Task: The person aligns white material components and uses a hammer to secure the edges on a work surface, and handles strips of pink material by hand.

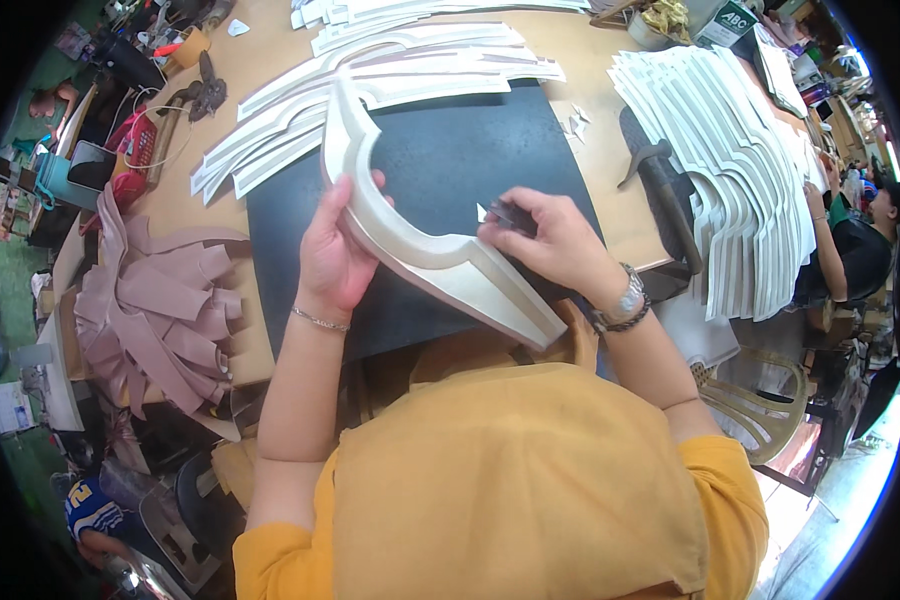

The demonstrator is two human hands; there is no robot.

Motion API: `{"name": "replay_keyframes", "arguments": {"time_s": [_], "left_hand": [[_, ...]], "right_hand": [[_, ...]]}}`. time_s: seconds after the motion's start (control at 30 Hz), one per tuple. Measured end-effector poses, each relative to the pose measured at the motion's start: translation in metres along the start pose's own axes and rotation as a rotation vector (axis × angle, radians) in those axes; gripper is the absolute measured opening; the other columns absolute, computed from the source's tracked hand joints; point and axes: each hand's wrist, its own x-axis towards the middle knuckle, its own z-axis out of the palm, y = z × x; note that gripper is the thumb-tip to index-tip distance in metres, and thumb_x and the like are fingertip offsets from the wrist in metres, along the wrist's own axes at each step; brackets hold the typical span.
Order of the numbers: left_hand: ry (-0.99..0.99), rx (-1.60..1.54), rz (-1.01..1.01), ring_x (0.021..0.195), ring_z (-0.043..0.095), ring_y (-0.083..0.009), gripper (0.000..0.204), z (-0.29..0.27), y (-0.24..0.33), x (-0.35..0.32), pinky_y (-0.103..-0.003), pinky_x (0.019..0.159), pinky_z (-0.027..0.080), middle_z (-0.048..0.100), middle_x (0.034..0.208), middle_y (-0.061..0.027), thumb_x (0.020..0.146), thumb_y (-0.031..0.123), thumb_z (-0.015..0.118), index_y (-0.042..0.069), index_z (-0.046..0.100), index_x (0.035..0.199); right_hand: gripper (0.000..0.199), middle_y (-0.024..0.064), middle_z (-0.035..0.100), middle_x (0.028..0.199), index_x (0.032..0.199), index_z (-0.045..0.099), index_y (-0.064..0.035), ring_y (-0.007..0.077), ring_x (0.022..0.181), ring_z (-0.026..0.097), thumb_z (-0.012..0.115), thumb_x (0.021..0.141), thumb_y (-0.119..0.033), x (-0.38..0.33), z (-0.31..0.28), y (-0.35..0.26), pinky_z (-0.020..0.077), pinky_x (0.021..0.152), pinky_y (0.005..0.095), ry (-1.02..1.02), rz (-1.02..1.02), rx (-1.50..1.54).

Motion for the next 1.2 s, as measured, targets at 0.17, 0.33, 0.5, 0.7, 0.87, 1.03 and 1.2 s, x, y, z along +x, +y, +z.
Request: {"name": "replay_keyframes", "arguments": {"time_s": [0.17, 0.33, 0.5, 0.7, 0.87, 1.03, 1.2], "left_hand": [[-0.102, 0.045, -0.061, 0.089, 0.068, -0.0206, 0.038, 0.001, 0.003, -0.004, -0.033, 0.079, 0.058, 0.067, 0.106, -0.0121, 0.096, 0.019, 0.055, 0.003, 0.051, 0.130], [0.010, 0.144, -0.055, 0.086, 0.068, -0.0135, 0.032, 0.009, -0.004, -0.003, -0.028, 0.079, 0.057, 0.068, 0.103, -0.0087, 0.097, 0.019, 0.058, 0.004, 0.055, 0.125], [-0.015, 0.273, 0.128, 0.102, 0.063, -0.0141, 0.033, 0.010, -0.018, -0.001, -0.030, 0.091, 0.052, 0.066, 0.113, -0.0064, 0.092, 0.004, 0.065, 0.004, 0.055, 0.124], [-0.029, 0.422, 0.315, 0.104, 0.062, -0.0132, 0.032, 0.015, -0.027, -0.004, -0.029, 0.092, 0.050, 0.065, 0.114, -0.0067, 0.093, 0.004, 0.065, 0.003, 0.054, 0.123], [-0.075, 0.415, 0.330, 0.096, 0.065, -0.0148, 0.030, 0.019, -0.029, -0.007, -0.029, 0.085, 0.055, 0.066, 0.111, -0.0091, 0.094, 0.003, 0.062, 0.001, 0.052, 0.122], [-0.057, 0.440, 0.341, 0.091, 0.067, -0.0155, 0.029, 0.018, -0.031, -0.005, -0.030, 0.080, 0.057, 0.066, 0.109, -0.0106, 0.095, 0.001, 0.060, 0.001, 0.050, 0.122], [-0.031, 0.454, 0.345, 0.093, 0.066, -0.0151, 0.030, 0.021, -0.033, -0.005, -0.030, 0.080, 0.057, 0.065, 0.111, -0.0102, 0.094, 0.000, 0.060, 0.001, 0.050, 0.122]], "right_hand": [[0.024, 0.0138, 0.068, 0.086, 0.103, 0.065, -0.0107, 0.0305, 0.079, 0.068, 0.074, 0.082, -0.020, 0.013, 0.011, 0.028, 0.0534, 0.068, 0.0397, 0.197, -0.279, -0.485], [0.026, 0.0104, 0.064, 0.082, 0.104, 0.063, -0.0065, 0.0272, 0.074, 0.065, 0.067, 0.091, -0.029, 0.017, -0.024, 0.042, 0.0510, 0.065, 0.0388, 0.459, -0.083, -0.539], [0.033, -0.0077, 0.045, 0.074, 0.099, 0.060, -0.0097, 0.0026, 0.061, 0.038, 0.048, 0.105, -0.040, 0.012, 0.004, 0.009, 0.0360, 0.054, 0.0186, -0.017, 0.085, 0.479], [0.035, -0.0069, 0.041, 0.069, 0.096, 0.055, -0.0101, 0.0017, 0.052, 0.029, 0.043, 0.106, -0.042, 0.011, 0.043, -0.007, 0.0255, 0.045, 0.0183, -0.279, 0.179, 0.943], [0.038, -0.0067, 0.040, 0.067, 0.096, 0.054, -0.0093, 0.0016, 0.050, 0.029, 0.042, 0.106, -0.044, 0.017, 0.054, -0.012, 0.0234, 0.043, 0.0185, -0.209, 0.170, 1.023], [0.039, -0.0069, 0.039, 0.066, 0.096, 0.054, -0.0097, 0.0017, 0.050, 0.029, 0.042, 0.105, -0.045, 0.017, 0.063, -0.011, 0.0230, 0.042, 0.0187, -0.143, 0.165, 1.077], [0.039, -0.0074, 0.038, 0.066, 0.095, 0.054, -0.0111, 0.0017, 0.049, 0.028, 0.042, 0.105, -0.047, 0.018, 0.071, -0.005, 0.0231, 0.043, 0.0188, -0.119, 0.141, 1.096]]}}
